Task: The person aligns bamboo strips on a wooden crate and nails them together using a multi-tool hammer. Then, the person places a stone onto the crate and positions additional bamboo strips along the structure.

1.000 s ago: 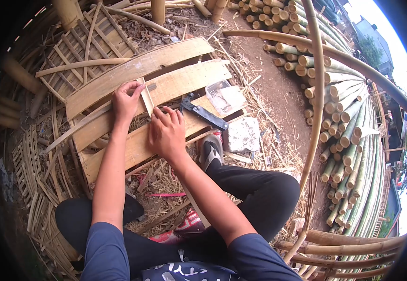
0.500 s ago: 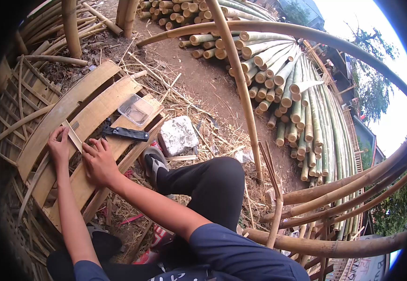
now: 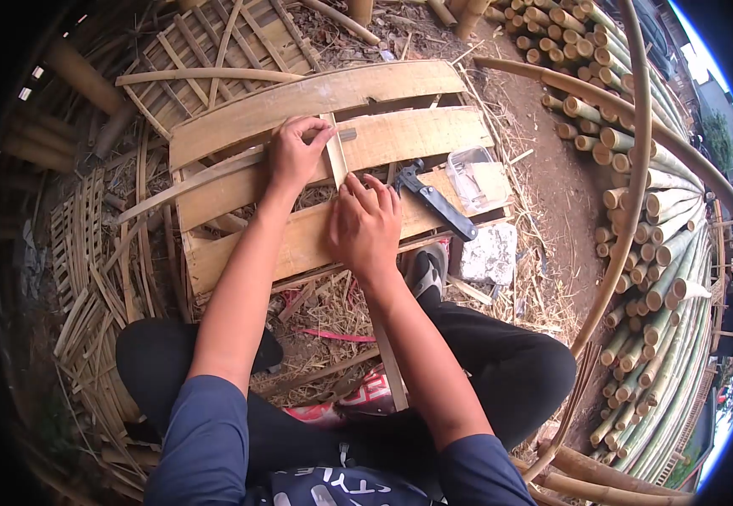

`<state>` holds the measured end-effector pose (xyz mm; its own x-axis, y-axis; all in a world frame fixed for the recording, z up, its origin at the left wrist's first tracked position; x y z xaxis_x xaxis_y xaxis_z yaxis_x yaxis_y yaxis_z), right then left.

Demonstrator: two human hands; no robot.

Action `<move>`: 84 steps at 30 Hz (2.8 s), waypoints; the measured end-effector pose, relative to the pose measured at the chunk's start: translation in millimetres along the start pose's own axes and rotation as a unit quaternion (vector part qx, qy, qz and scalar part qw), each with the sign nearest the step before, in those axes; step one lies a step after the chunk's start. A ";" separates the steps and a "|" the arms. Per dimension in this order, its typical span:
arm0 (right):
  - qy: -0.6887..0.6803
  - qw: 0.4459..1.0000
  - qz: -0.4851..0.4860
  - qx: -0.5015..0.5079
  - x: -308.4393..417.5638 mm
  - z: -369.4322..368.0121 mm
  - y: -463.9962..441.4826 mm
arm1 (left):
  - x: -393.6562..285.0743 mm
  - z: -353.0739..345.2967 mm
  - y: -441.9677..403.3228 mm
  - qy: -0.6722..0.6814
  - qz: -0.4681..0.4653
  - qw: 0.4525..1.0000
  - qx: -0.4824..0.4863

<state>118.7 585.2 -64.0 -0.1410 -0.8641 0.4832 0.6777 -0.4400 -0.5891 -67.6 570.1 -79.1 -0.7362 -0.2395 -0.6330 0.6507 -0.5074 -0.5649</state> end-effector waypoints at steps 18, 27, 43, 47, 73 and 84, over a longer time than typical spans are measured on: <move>-0.009 1.000 -0.007 -0.001 -6.7 -4.1 3.6 | 3.7 0.1 -0.6 0.006 0.040 0.999 0.005; -0.016 1.000 -0.006 0.003 -5.1 -3.1 2.3 | -2.5 1.9 -0.7 -0.011 0.006 1.000 -0.006; -0.005 0.999 -0.001 0.042 -0.4 2.1 -5.0 | -6.0 4.5 0.6 -0.018 0.008 1.000 -0.008; -0.008 0.999 0.041 0.035 1.3 27.4 -26.3 | -3.2 2.7 -0.6 -0.020 0.003 1.000 -0.011; 0.341 0.897 0.056 0.274 -77.2 76.9 3.9 | -5.0 5.9 1.7 -0.016 0.019 1.000 -0.001; 0.145 0.903 -0.198 0.352 -76.0 99.4 -3.6 | -0.4 1.7 1.8 -0.018 0.031 0.999 0.005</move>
<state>198.8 676.8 -34.3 -0.5870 -0.7457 0.3153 0.8092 -0.5524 0.2001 -66.5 567.9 -79.0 -0.7006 -0.3001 -0.6475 0.6938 -0.4988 -0.5195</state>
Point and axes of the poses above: each hand's wrist, its own y-axis away from the middle knuckle, its own z-axis out of the back of the hand, x = y × z, the point moved 9 cm from there along -y, towards the middle knuckle, and after that the axes turned 11 degrees about -y, right-handed, at the moved point
